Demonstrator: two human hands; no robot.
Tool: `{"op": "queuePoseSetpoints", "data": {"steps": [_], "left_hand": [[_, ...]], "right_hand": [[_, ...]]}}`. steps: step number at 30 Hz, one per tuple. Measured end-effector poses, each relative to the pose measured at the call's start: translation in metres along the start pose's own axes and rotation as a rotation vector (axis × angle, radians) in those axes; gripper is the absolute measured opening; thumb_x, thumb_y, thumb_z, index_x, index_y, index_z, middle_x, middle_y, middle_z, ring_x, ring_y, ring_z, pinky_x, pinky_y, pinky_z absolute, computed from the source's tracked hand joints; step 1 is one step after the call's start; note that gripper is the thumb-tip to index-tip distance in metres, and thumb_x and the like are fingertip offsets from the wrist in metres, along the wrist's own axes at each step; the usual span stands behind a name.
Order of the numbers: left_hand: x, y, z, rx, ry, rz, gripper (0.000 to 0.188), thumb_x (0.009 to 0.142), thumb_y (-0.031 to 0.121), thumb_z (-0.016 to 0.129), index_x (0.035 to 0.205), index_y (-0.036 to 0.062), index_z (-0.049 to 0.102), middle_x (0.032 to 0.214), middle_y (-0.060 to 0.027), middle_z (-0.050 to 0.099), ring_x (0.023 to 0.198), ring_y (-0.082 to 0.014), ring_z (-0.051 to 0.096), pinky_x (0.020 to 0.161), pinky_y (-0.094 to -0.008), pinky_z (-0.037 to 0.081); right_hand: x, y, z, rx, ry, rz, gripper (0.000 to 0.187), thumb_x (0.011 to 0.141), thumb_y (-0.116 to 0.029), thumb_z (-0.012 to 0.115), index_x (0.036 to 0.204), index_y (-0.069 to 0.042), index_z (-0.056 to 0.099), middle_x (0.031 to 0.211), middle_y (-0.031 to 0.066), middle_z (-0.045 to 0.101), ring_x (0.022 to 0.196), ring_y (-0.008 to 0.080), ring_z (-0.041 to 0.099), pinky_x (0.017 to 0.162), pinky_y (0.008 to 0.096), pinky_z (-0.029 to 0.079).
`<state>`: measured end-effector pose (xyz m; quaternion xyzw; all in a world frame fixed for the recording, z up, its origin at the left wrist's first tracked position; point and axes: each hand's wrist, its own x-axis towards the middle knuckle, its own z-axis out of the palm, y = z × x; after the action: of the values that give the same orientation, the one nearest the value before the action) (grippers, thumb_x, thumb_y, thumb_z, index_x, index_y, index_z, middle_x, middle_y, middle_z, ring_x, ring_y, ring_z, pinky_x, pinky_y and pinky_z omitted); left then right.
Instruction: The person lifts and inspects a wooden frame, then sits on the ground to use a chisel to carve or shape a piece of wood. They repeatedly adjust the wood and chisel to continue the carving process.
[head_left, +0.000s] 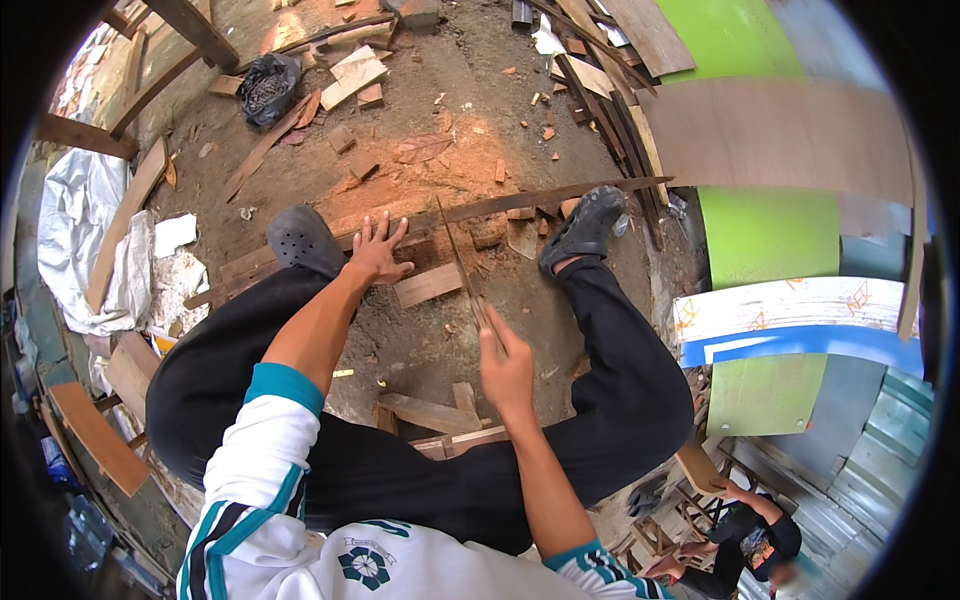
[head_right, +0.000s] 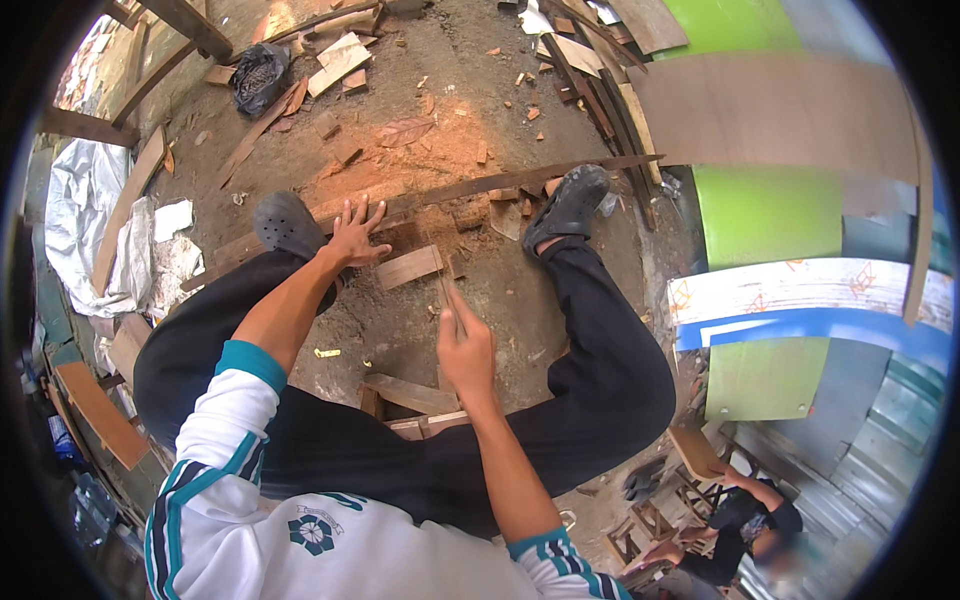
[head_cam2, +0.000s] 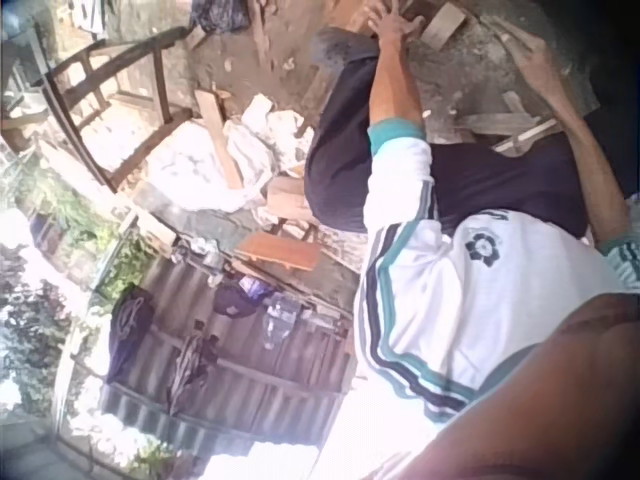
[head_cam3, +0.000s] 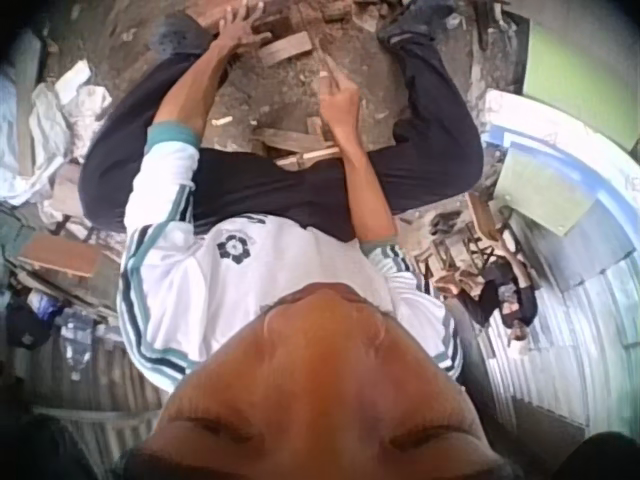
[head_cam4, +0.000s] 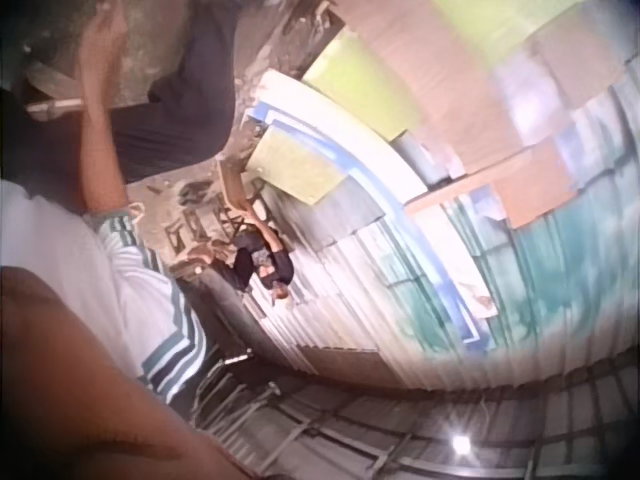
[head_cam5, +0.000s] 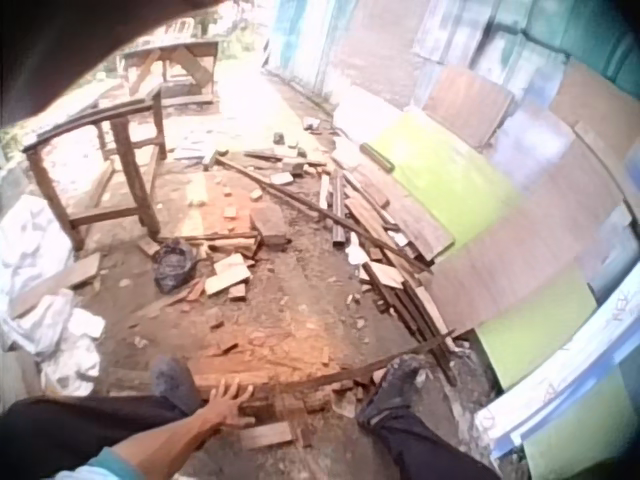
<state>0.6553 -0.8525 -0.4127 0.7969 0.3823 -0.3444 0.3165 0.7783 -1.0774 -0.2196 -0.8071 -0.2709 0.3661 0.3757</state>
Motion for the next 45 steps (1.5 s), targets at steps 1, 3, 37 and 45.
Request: {"op": "queuePoseSetpoints", "data": {"steps": [1,3,37,45], "left_hand": [[0.001,0.004,-0.001,0.003,-0.008,0.012,0.095,0.093,0.064,0.055,0.162,0.0352,-0.003,0.169,-0.009,-0.009,0.154,-0.0421,-0.008,0.123,-0.0565,0.011],[0.003,0.0,-0.002,-0.002,-0.026,0.009,0.094,0.093,0.064,0.055,0.162,0.0354,-0.003,0.169,-0.009,-0.009,0.154,-0.0423,-0.008,0.123,-0.0567,0.011],[0.005,0.001,-0.001,-0.003,-0.019,0.019,0.096,0.092,0.066,0.056,0.162,0.036,-0.004,0.169,-0.0087,-0.011,0.153,-0.0426,-0.009,0.123,-0.0574,0.01],[0.004,-0.004,-0.009,-0.008,-0.071,0.029,0.098,0.092,0.065,0.056,0.162,0.0352,-0.006,0.169,-0.0087,-0.012,0.153,-0.0422,-0.01,0.123,-0.0564,0.011]], "right_hand": [[0.031,0.006,0.011,0.003,0.009,-0.003,0.041,0.099,-0.014,0.055,0.134,0.006,0.058,0.129,0.0266,0.064,0.122,0.0334,0.063,0.104,0.0365,0.045],[0.041,0.007,0.02,-0.018,-0.001,-0.008,0.042,0.099,-0.015,0.055,0.135,0.006,0.058,0.13,0.026,0.064,0.124,0.0339,0.062,0.105,0.0364,0.045],[0.066,-0.004,0.033,-0.114,-0.054,-0.019,0.046,0.098,-0.02,0.052,0.136,0.004,0.057,0.127,0.0291,0.063,0.121,0.0436,0.06,0.101,0.0438,0.048],[0.043,-0.009,0.018,-0.083,-0.049,0.034,0.044,0.098,-0.016,0.053,0.136,0.003,0.058,0.127,0.0279,0.064,0.124,0.0371,0.06,0.105,0.039,0.046]]}}
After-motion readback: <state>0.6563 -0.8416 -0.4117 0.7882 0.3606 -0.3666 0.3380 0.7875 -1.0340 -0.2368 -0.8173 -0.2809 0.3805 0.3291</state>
